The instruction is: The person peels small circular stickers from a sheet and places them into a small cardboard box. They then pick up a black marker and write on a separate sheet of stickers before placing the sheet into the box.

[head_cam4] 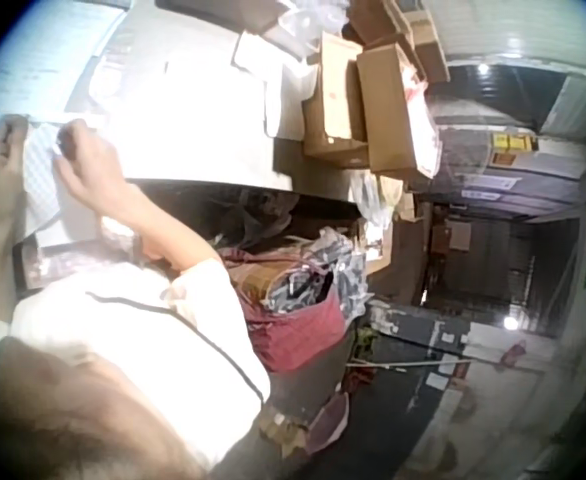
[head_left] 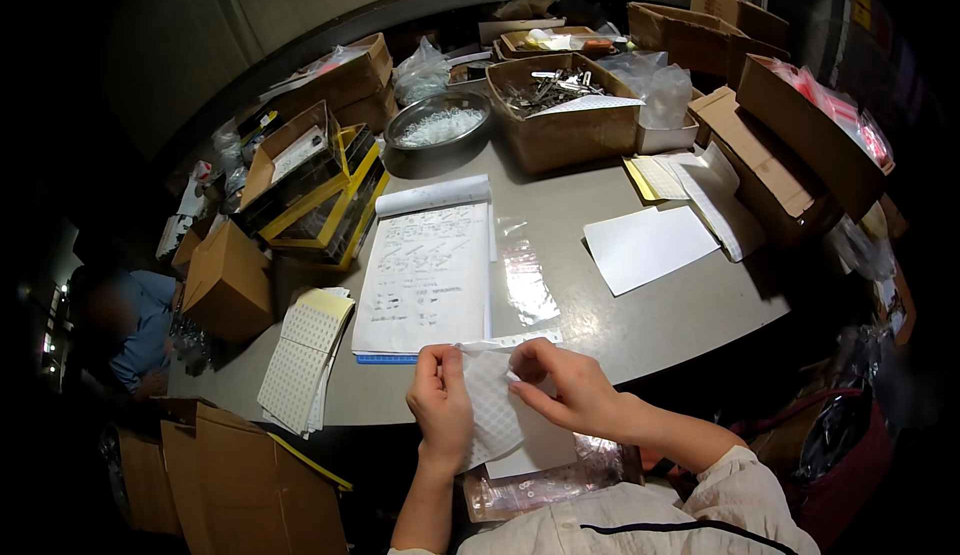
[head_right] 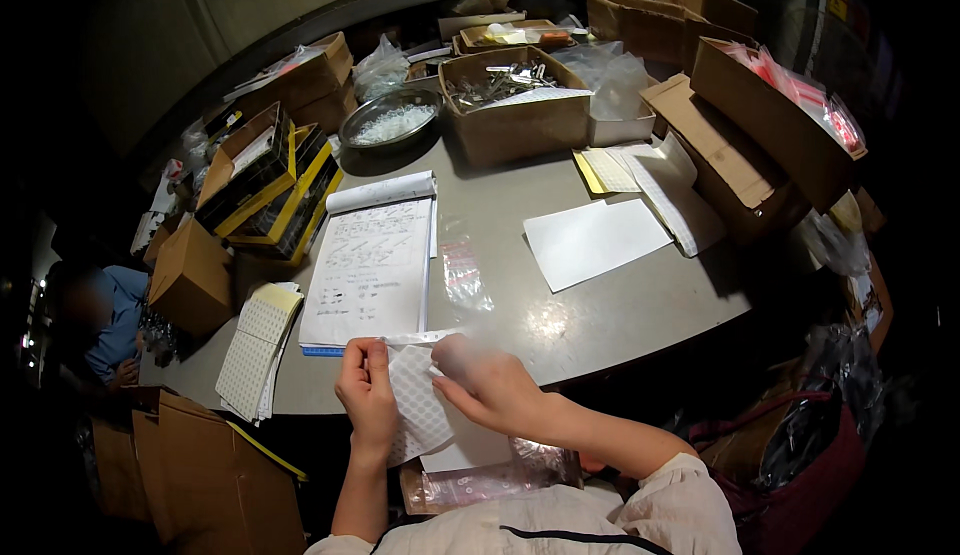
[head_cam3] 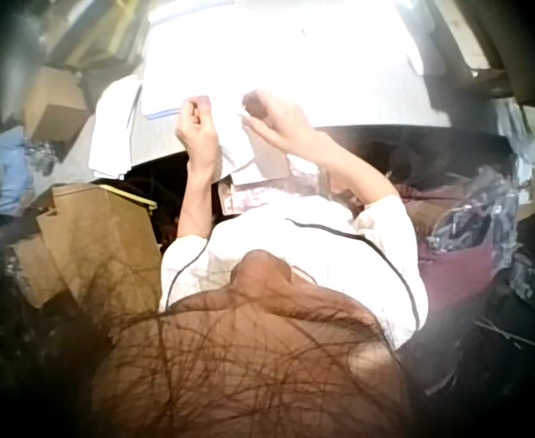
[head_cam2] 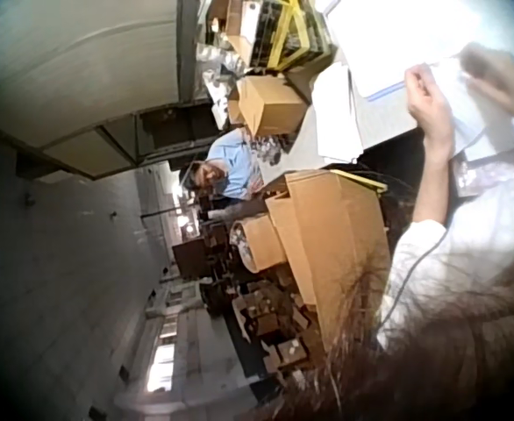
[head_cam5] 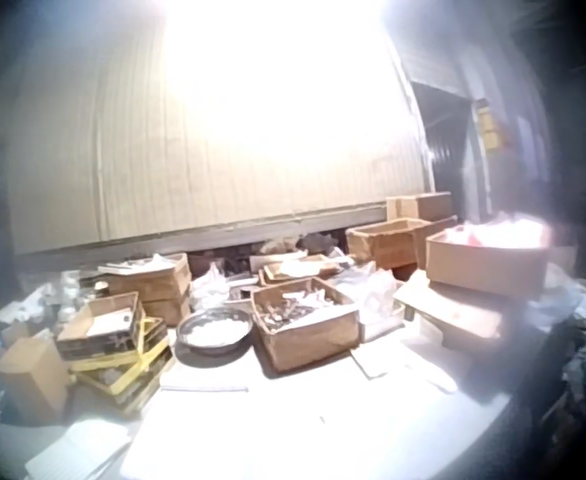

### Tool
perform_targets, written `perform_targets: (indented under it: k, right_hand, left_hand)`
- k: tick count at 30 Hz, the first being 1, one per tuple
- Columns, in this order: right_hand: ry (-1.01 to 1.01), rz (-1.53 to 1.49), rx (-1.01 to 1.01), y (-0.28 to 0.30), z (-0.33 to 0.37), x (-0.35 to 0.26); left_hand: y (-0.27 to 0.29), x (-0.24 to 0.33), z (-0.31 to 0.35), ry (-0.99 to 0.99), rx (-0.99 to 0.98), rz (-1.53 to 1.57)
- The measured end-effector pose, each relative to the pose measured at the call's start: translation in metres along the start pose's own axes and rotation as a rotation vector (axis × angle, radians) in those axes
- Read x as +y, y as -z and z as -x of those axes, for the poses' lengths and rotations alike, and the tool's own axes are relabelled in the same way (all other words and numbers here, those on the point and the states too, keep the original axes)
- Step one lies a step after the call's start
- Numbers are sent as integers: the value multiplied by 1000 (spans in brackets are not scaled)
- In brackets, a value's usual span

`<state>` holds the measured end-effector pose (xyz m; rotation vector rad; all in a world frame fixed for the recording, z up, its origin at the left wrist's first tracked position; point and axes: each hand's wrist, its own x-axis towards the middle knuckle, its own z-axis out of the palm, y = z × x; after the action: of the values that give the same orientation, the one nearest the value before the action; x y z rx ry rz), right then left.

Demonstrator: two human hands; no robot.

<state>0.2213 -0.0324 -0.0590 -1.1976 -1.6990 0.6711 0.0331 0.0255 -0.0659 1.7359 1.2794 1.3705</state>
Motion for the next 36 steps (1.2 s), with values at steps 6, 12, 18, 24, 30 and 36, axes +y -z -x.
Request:
perform_targets:
  k: [6,12,18,24,30,36]
  right_hand:
    - [13,-22,18,-4,-2,3]
    - [-117,-151,-80,6,-4,12]
    - [-213,-225,-147,16,-11,18]
    - [-241,-223,-137,21,-16,15]
    - [-88,-134,39,39,-38,24]
    - [153,476,81,39,-77,61]
  left_hand:
    - [-2,-4,0,-2,-4,-42]
    - [0,-5,-2,3,-9,-76]
    - [2,-4,-6,54,-50,-56]
    - [4,-14,-9,87,-75,-45]
    - [5,-26,-14,132,-92,-37]
    - [6,-27,-18,170,-126,-27]
